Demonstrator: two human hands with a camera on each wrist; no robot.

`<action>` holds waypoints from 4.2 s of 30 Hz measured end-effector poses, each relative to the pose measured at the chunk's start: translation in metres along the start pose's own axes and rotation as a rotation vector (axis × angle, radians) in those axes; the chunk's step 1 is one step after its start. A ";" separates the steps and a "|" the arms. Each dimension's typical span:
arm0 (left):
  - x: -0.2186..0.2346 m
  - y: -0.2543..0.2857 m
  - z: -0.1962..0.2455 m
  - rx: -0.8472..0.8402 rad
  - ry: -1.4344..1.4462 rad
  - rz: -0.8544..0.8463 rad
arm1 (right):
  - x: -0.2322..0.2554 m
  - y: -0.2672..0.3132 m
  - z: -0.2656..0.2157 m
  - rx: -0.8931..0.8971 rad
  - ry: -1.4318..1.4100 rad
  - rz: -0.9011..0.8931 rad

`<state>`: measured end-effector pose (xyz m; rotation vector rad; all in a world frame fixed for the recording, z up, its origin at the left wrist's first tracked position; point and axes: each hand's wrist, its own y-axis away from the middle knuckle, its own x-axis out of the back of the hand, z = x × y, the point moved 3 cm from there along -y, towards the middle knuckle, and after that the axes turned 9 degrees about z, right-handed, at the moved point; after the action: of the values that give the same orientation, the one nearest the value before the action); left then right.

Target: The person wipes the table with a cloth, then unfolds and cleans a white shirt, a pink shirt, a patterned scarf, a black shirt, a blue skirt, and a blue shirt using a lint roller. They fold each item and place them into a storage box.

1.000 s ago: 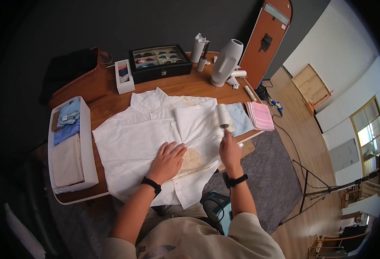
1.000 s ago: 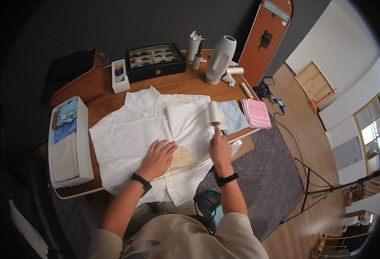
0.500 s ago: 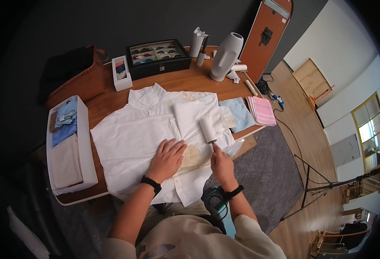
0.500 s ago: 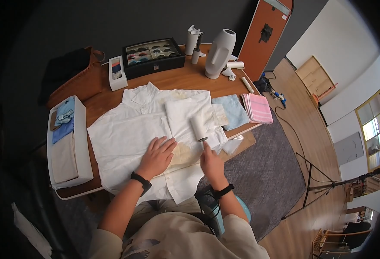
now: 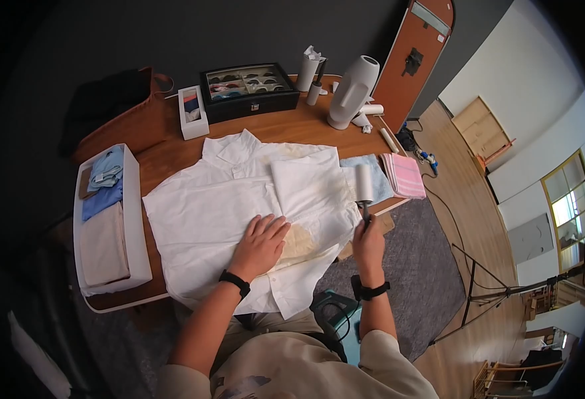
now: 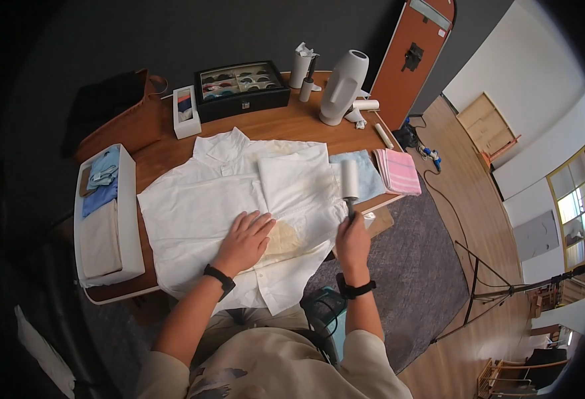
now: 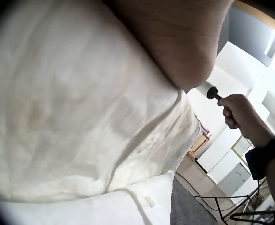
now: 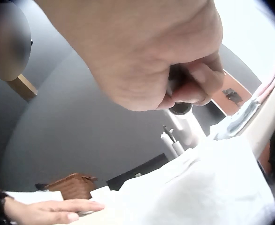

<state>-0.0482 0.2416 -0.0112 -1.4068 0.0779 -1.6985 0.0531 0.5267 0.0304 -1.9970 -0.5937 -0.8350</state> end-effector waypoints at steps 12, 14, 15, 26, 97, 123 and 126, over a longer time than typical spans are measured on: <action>0.002 0.014 -0.005 0.000 0.052 0.151 | -0.106 0.010 -0.130 0.211 -0.211 -0.317; 0.001 0.016 -0.004 -0.033 0.035 0.184 | -0.122 0.011 -0.132 0.190 -0.120 -0.340; 0.000 0.016 -0.005 -0.040 0.036 0.195 | -0.126 0.010 -0.130 0.191 -0.122 -0.340; 0.001 0.016 -0.005 -0.036 0.058 0.213 | -0.073 -0.092 -0.026 0.006 -0.117 -0.112; -0.001 0.011 -0.006 0.036 0.014 0.105 | -0.090 -0.078 -0.003 0.069 0.162 -0.130; -0.002 0.010 -0.007 0.045 0.035 0.084 | -0.037 0.032 -0.007 0.179 -0.056 -0.005; -0.002 0.012 -0.007 0.043 0.035 0.083 | -0.034 0.040 -0.003 0.066 0.019 -0.122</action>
<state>-0.0471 0.2326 -0.0219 -1.3245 0.1178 -1.6473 0.0567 0.5001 -0.0150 -1.9063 -0.7290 -0.8951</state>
